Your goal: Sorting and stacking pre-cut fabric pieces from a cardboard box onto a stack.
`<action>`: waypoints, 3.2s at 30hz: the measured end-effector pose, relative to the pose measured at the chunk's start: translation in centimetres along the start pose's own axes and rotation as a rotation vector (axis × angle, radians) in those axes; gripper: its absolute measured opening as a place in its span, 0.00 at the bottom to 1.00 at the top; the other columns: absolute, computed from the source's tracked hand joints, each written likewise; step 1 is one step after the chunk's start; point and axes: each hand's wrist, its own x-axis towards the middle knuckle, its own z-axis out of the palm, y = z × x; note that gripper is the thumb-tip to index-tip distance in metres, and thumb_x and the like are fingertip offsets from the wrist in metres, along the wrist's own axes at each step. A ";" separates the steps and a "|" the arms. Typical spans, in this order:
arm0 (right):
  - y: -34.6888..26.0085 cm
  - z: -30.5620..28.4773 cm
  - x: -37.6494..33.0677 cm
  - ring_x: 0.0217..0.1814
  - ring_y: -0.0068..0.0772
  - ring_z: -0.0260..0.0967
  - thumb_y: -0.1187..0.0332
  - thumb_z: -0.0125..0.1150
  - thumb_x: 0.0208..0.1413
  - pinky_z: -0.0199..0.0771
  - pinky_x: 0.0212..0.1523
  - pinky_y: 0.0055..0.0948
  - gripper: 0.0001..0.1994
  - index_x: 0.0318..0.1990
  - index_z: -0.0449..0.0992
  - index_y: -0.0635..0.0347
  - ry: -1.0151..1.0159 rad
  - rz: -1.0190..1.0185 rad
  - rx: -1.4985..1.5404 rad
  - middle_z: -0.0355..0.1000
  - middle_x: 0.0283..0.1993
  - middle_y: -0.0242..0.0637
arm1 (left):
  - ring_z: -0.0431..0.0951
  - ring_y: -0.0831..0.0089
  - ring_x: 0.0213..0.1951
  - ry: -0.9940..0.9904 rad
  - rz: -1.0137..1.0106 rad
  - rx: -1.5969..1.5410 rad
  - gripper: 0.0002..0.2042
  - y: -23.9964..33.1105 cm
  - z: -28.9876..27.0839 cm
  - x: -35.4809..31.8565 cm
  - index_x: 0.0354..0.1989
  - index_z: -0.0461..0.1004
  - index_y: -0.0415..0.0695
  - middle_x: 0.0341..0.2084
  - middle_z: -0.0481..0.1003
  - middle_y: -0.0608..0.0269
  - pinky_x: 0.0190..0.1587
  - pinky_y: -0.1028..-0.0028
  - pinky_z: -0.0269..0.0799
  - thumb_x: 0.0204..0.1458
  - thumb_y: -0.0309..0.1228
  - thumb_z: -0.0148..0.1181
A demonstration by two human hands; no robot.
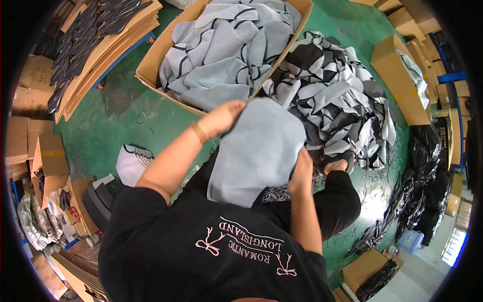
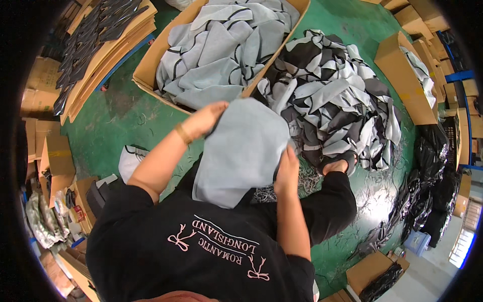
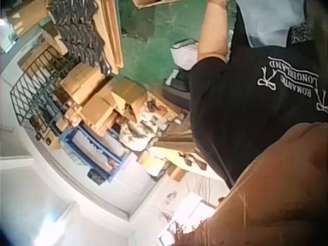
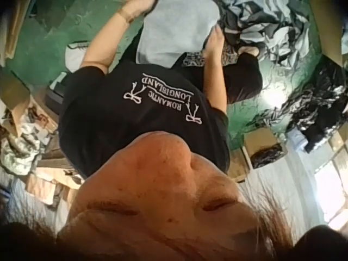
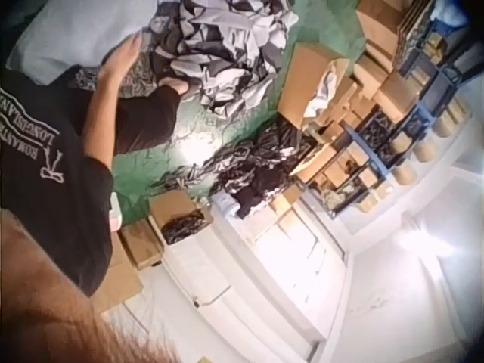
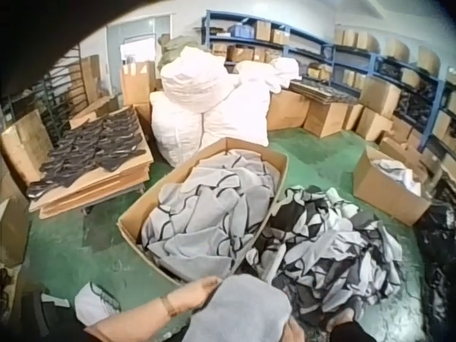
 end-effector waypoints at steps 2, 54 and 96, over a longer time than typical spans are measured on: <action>0.9 -0.1 -2.1 0.50 0.25 0.66 0.70 0.45 0.61 0.63 0.52 0.22 0.16 0.54 0.67 0.68 0.063 0.033 -0.055 0.71 0.48 0.35 | 0.71 0.76 0.41 0.063 0.140 0.097 0.12 -0.2 1.2 -2.0 0.42 0.70 0.37 0.36 0.75 0.62 0.48 0.75 0.65 0.60 0.33 0.46; -4.9 -3.6 8.6 0.36 0.24 0.69 0.70 0.44 0.61 0.69 0.40 0.24 0.13 0.46 0.71 0.69 0.185 -0.342 -0.228 0.73 0.39 0.34 | 0.72 0.78 0.39 0.086 0.254 -0.024 0.11 8.4 3.1 2.5 0.45 0.73 0.37 0.36 0.75 0.66 0.45 0.76 0.68 0.56 0.25 0.51; -15.3 10.3 -5.3 0.61 0.41 0.61 0.57 0.70 0.42 0.59 0.60 0.37 0.35 0.57 0.66 0.66 -0.848 -0.757 -0.206 0.64 0.59 0.46 | 0.67 0.53 0.27 -1.066 0.629 0.955 0.11 26.1 -0.7 -15.4 0.24 0.64 0.40 0.18 0.63 0.54 0.29 0.63 0.61 0.52 0.31 0.57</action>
